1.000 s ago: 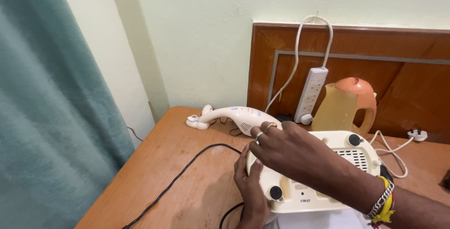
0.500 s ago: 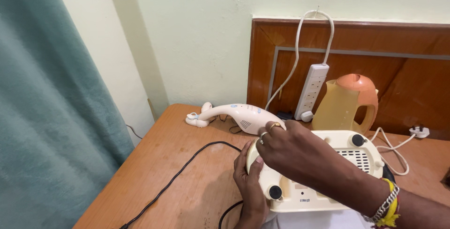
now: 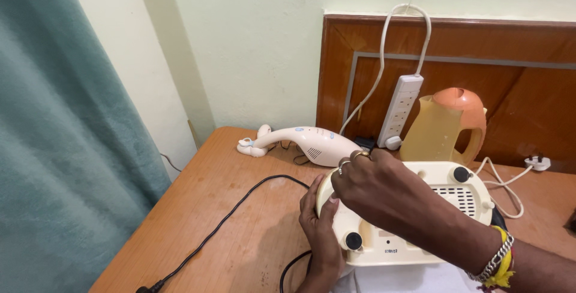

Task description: The person uses a screwdriver to unscrew screws from the base of a small electric appliance lying upside down on a table, removing screws one at a time and setting them on a paper sheet. Near the end, the person wipes the appliance base with a cloth.

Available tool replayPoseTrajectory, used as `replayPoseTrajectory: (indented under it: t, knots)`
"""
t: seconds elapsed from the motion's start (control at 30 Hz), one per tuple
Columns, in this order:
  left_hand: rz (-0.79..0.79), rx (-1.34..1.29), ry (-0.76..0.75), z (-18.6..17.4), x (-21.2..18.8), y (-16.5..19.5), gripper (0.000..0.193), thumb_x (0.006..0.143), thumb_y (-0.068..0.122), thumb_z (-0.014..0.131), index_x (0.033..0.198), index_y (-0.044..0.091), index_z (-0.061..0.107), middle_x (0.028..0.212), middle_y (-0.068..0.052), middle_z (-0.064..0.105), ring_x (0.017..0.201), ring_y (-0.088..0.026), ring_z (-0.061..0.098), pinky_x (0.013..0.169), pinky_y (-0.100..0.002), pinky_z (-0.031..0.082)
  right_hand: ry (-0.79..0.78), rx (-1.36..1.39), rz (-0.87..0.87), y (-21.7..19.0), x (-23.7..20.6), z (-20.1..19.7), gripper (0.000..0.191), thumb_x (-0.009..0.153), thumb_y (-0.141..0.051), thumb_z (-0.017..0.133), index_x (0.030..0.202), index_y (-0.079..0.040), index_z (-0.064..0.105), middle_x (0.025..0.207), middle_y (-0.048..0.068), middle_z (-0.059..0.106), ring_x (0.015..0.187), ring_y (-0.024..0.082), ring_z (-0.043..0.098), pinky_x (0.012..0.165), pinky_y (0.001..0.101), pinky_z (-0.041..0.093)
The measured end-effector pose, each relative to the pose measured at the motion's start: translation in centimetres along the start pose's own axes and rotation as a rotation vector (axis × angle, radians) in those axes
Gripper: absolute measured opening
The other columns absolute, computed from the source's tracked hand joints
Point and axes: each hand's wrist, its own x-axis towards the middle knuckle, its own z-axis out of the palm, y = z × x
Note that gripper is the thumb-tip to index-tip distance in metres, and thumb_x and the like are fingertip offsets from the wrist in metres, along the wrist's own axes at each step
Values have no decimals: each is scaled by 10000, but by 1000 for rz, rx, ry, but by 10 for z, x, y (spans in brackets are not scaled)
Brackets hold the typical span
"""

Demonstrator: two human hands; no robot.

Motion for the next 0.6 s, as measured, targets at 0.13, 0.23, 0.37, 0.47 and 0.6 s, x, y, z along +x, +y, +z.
replayPoseTrajectory:
  t: [0.13,0.23,0.37,0.47,0.6]
  knots:
    - [-14,25,-8,1,-2,3,521,851,75,650,1367,29,598,1368,-94,533,1253,-236,609,1048,-384,521,-63,-46,20,3,-3,-16,295,944,-214,656,1141,-2,601,778,48,667,741,169,639,553,303,484]
    - [62,74,-30,0,-5,2,526,860,76,661,1378,9,602,1371,-116,519,1267,-233,587,1069,-366,488,283,-134,0,4,-12,-28,275,740,-215,712,973,-79,661,798,10,678,768,138,654,554,289,468]
    - [58,88,-35,0,-8,4,524,863,91,655,1380,16,608,1366,-116,519,1267,-228,579,1074,-358,474,40,-49,22,4,-9,-31,93,893,-182,676,898,-93,648,823,22,686,832,152,658,603,305,487]
    - [46,99,-32,3,-8,8,524,857,104,654,1375,37,610,1360,-101,528,1255,-226,587,1052,-364,485,-159,-60,31,5,-7,-32,155,1005,-216,628,1035,-64,633,814,19,680,847,163,649,646,328,493]
    - [47,83,-23,5,-7,9,513,861,96,662,1367,32,614,1353,-108,521,1266,-229,581,1072,-361,479,81,-146,10,4,-12,-33,224,866,-209,692,1038,-71,650,836,27,673,787,160,667,588,315,502]
